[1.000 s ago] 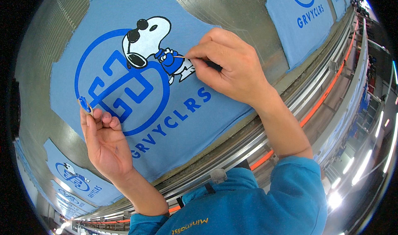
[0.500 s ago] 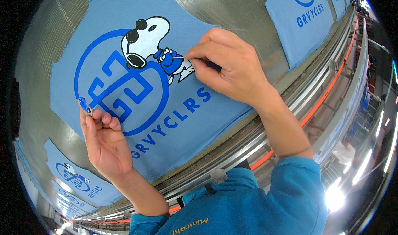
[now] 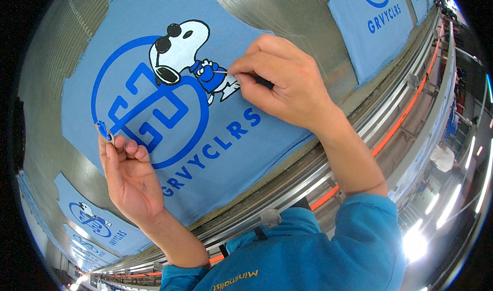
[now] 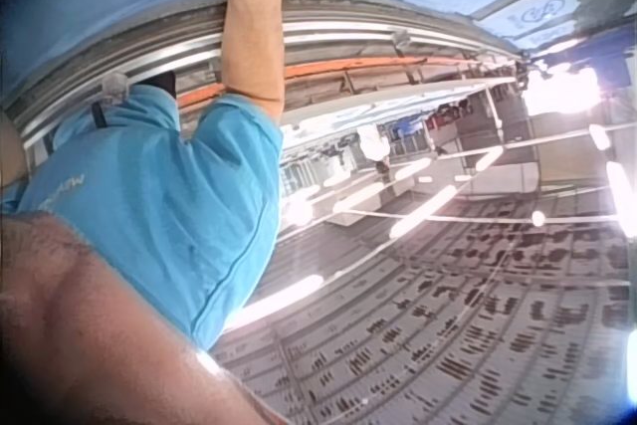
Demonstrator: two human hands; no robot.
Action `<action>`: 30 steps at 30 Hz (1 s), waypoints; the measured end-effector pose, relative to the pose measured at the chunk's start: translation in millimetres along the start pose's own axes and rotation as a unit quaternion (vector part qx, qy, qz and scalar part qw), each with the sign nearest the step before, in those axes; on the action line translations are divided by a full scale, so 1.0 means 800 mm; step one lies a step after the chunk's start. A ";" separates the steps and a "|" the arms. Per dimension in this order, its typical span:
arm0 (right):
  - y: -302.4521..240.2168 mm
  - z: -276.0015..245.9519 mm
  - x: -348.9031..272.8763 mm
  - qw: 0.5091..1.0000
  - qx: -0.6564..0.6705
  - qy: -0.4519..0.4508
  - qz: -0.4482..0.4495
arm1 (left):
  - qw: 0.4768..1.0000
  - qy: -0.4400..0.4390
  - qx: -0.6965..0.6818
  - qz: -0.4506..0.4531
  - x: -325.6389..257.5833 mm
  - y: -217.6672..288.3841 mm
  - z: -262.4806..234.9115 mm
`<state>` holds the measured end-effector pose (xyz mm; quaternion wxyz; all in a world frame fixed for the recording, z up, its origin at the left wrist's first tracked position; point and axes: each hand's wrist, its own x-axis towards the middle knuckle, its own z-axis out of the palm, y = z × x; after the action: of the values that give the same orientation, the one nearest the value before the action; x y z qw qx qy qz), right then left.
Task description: The person hand-paints a blue graphic on a light blue t-shirt using a small brush and a wooden palette. They carefully fill in details of a cartoon character and logo on the shirt, which is positioned on a moving conveyor belt in a factory setting.
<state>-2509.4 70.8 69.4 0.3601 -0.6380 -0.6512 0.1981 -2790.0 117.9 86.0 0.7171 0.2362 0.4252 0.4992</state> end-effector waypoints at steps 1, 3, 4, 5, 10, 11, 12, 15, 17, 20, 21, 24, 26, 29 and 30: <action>0.000 0.000 0.001 1.000 0.000 0.000 -0.002 | 1.000 0.000 -0.001 0.000 0.000 0.000 0.000; 0.001 0.001 -0.001 1.000 0.008 0.005 0.002 | 1.000 0.005 0.000 -0.003 0.000 0.001 0.000; 0.002 0.001 -0.002 1.000 0.012 0.008 0.004 | 1.000 0.007 0.000 -0.005 0.000 0.000 0.000; 0.003 0.001 -0.001 1.000 0.005 0.007 -0.003 | 1.000 0.004 -0.001 -0.005 0.000 0.000 0.000; 0.002 0.001 0.001 1.000 -0.012 0.006 -0.017 | 1.000 -0.004 -0.005 -0.004 0.000 0.000 -0.001; 0.002 0.001 0.001 1.000 -0.014 0.007 -0.017 | 1.000 -0.002 -0.003 -0.004 0.000 0.000 -0.001; 0.001 0.001 0.002 1.000 -0.016 0.007 -0.016 | 1.000 0.000 -0.001 -0.003 0.000 0.001 -0.001; 0.001 0.002 0.002 1.000 -0.020 0.007 -0.019 | 1.000 0.002 0.006 -0.001 -0.001 0.000 -0.002; 0.002 0.002 0.002 1.000 -0.020 0.006 -0.018 | 1.000 0.001 0.008 -0.001 0.000 0.000 -0.002; 0.001 0.001 0.002 1.000 -0.020 0.003 -0.016 | 1.000 -0.001 0.006 -0.001 0.000 0.000 -0.001; 0.001 0.001 0.002 1.000 -0.024 0.002 -0.018 | 1.000 -0.002 0.004 -0.001 0.000 0.000 -0.002; 0.002 0.002 0.001 1.000 -0.021 0.005 -0.015 | 1.000 -0.004 0.003 0.000 0.000 0.000 -0.001; 0.002 0.002 0.001 1.000 -0.020 0.005 -0.016 | 1.000 -0.006 0.002 0.000 0.000 -0.001 -0.001; 0.001 0.000 0.002 1.000 -0.010 0.001 -0.006 | 1.000 -0.008 0.005 0.002 -0.001 -0.001 -0.001; 0.000 -0.002 0.001 1.000 0.003 0.004 0.011 | 1.000 -0.008 0.007 0.003 -0.001 -0.001 -0.001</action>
<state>-2508.3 71.4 71.1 0.3623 -0.6449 -0.6422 0.2012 -2790.3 117.0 85.0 0.7174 0.2458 0.4225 0.4964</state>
